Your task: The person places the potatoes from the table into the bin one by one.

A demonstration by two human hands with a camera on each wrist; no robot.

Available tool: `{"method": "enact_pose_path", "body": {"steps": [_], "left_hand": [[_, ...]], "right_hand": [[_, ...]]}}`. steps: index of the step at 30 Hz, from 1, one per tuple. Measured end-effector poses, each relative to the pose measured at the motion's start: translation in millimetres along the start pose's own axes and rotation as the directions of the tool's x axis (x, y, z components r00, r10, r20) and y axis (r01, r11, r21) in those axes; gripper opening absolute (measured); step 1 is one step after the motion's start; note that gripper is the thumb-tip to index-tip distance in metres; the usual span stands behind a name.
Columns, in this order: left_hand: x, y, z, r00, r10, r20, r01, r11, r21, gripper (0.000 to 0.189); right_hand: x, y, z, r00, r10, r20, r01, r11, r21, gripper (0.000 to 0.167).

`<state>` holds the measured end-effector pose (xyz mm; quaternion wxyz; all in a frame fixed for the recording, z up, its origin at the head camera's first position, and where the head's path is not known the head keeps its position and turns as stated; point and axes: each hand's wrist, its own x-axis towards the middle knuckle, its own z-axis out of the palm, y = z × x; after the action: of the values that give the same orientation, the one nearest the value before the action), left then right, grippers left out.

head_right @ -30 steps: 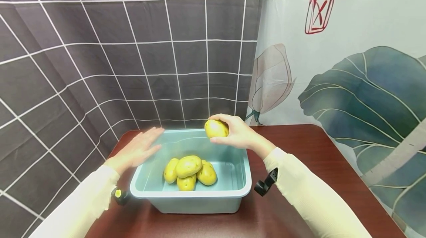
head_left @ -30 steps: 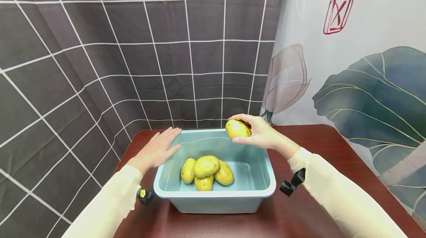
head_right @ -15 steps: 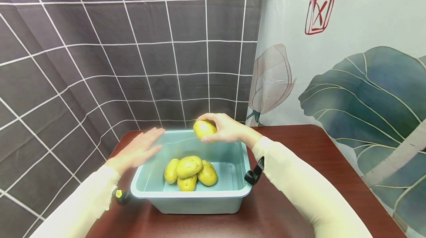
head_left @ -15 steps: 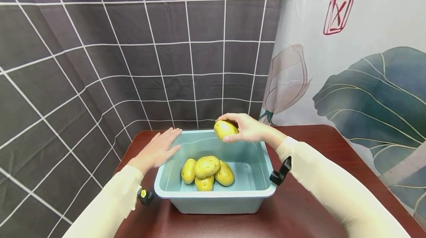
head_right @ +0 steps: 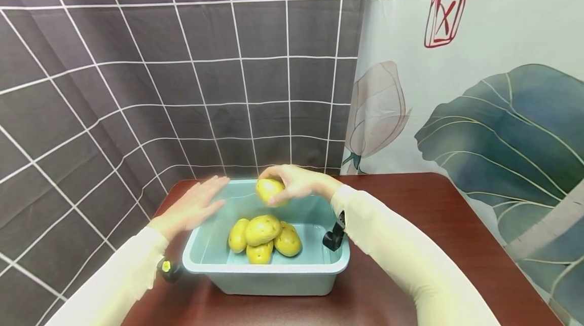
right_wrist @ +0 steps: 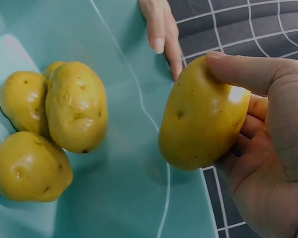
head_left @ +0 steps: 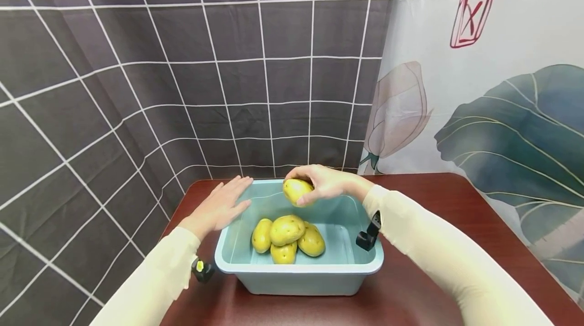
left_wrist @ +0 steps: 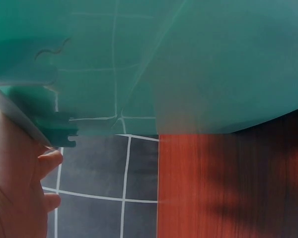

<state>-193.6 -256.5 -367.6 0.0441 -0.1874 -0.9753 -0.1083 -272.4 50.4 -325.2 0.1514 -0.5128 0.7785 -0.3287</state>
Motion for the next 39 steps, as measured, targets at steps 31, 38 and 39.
{"method": "enact_pose_path", "body": {"steps": [31,38,39], "left_hand": [[-0.4,0.4,0.8,1.000,0.012,-0.009,-0.012,1.000,-0.002,0.061],[-1.0,1.9,0.2,1.000,0.019,-0.021,-0.019,1.000,-0.009,0.061],[-1.1,1.9,0.5,1.000,0.021,-0.022,-0.021,1.000,-0.009,0.061]], "right_hand": [[1.6,27.9,26.1,0.987,0.097,0.132,-0.098,0.995,0.003,0.049],[1.4,32.2,28.2,0.983,0.122,0.134,-0.122,0.992,-0.006,0.049],[1.2,32.3,28.3,0.983,0.124,0.137,-0.125,0.992,-0.005,0.049]]}}
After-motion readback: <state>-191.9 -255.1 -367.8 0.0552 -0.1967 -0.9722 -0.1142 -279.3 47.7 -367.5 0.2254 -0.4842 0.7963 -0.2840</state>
